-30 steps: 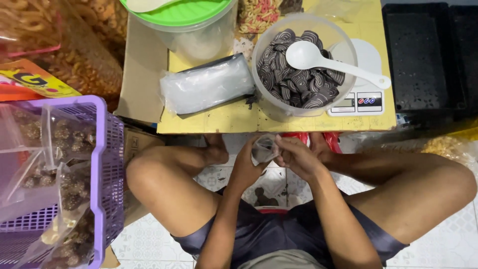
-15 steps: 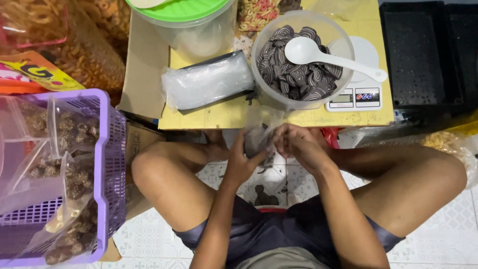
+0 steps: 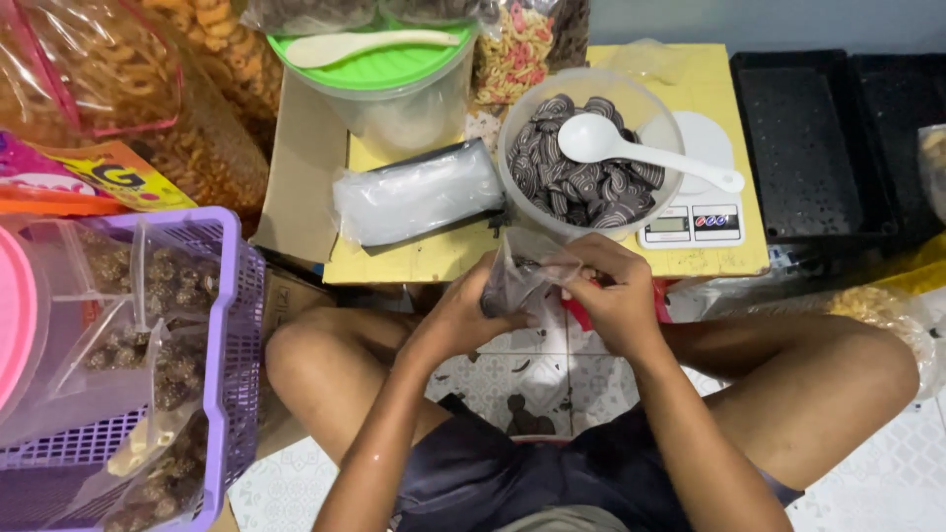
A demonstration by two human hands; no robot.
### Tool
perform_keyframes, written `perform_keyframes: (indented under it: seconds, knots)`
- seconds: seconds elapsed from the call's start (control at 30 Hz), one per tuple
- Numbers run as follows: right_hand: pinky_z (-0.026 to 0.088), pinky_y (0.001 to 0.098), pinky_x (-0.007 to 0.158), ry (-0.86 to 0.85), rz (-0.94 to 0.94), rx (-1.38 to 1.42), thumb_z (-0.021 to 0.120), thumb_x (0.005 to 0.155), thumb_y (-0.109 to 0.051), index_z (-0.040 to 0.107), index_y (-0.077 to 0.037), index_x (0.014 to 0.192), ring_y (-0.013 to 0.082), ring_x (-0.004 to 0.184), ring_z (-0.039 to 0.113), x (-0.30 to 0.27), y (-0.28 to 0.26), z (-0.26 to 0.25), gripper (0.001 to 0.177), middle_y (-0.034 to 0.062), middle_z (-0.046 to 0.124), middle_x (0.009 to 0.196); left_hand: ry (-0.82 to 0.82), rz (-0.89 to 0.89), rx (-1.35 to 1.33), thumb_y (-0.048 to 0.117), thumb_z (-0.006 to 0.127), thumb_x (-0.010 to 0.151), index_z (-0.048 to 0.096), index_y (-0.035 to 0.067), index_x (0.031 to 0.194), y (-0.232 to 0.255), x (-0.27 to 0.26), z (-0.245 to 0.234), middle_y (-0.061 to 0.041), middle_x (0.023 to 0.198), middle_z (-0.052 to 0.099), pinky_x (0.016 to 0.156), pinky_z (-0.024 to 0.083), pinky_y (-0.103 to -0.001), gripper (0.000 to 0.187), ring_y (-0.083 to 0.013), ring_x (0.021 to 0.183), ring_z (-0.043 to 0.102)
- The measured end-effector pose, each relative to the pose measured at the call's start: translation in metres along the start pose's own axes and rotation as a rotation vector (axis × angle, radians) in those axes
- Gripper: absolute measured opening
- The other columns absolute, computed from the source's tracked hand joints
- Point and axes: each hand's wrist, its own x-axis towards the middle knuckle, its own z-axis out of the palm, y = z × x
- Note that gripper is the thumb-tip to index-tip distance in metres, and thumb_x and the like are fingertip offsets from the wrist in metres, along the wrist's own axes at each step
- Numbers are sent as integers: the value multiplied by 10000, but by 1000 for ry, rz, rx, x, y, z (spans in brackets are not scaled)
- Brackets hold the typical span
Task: A person uses a spoon to transfer chocolate sandwich cookies from a large container into small plastic bags, weighing them on a digital scale for portion control.
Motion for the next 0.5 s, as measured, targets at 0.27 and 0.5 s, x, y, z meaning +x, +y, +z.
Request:
perform_keyframes:
  seconds: [0.27,0.5]
  knots:
    - [556,344,617,-101,-150,16,807,825,26,798,-20,903,231,603,686,37,-11,-7,91,156,708,791,-91,1,83,306,909,647,478,21,1446,29,32,-15,-256,1372,611,1140,401,-574,951,-445,1320,540]
    - [531,346,561,-267,-202,-12,755,865,25,783,14,919,219,568,692,72,-45,-17,62,173,709,769,117,22,-259,332,976,573,396,119,1523,-34,49,5,-188,1477,547,1185,346,-535,1134,-368,1417,453]
